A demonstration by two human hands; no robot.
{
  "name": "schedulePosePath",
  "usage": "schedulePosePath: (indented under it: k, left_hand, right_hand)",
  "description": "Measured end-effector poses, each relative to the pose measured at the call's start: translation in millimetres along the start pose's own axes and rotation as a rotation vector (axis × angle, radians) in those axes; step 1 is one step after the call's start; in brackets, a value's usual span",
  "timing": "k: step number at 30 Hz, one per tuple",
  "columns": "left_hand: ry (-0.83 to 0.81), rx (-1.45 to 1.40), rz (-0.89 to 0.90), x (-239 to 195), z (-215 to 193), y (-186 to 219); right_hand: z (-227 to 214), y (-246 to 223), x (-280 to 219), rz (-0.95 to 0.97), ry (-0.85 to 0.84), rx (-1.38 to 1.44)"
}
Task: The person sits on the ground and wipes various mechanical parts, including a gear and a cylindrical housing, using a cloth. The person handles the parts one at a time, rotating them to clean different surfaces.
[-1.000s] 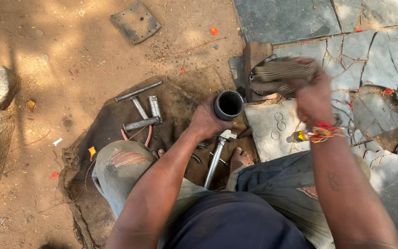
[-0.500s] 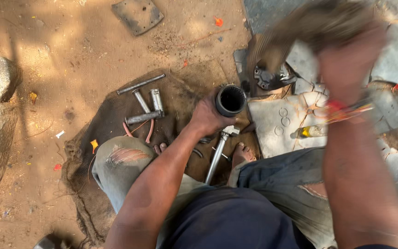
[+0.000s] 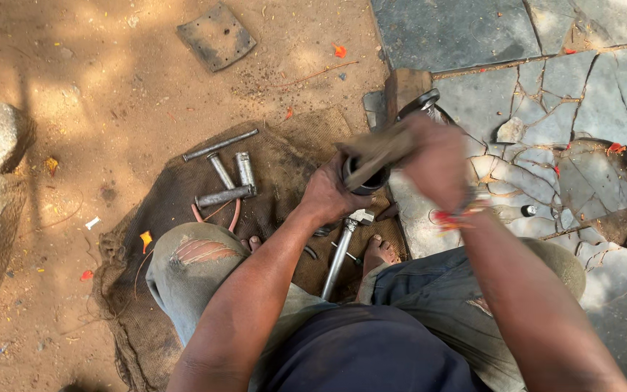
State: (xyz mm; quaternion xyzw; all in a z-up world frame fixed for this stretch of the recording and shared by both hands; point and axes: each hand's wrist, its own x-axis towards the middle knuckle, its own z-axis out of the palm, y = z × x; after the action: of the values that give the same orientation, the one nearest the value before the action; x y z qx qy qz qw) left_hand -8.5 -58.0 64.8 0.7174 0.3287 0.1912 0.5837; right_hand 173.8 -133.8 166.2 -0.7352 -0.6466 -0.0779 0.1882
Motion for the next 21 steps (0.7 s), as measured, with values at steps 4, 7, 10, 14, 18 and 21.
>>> schedulePosePath:
  k: [4, 7, 10, 14, 18, 21]
  left_hand:
    - [0.009, 0.041, -0.042, -2.4, -8.7, 3.7]
    - [0.023, 0.052, -0.023, 1.1, -8.6, 6.5]
    - [0.033, 0.004, 0.000, -1.4, -5.3, 0.2]
    - [-0.017, 0.050, -0.043, 1.7, -0.3, -3.8]
    - [0.042, -0.089, 0.039, 4.0, 2.3, -11.3]
    - [-0.020, 0.099, -0.006, 0.1, -1.0, -4.3]
  right_hand:
    - [-86.9, 37.3, 19.4, 0.227, 0.445, 0.771]
    - [-101.7, 36.9, 23.8, 0.319, 0.497, 0.941]
    - [-69.1, 44.8, 4.8, 0.434, 0.323, 1.057]
    - [-15.0, 25.7, -18.7, 0.448, -0.032, 0.772]
    - [-3.8, -20.0, -3.1, 0.093, -0.041, 0.265]
    - [-36.5, -35.5, 18.6, 0.235, 0.051, 0.481]
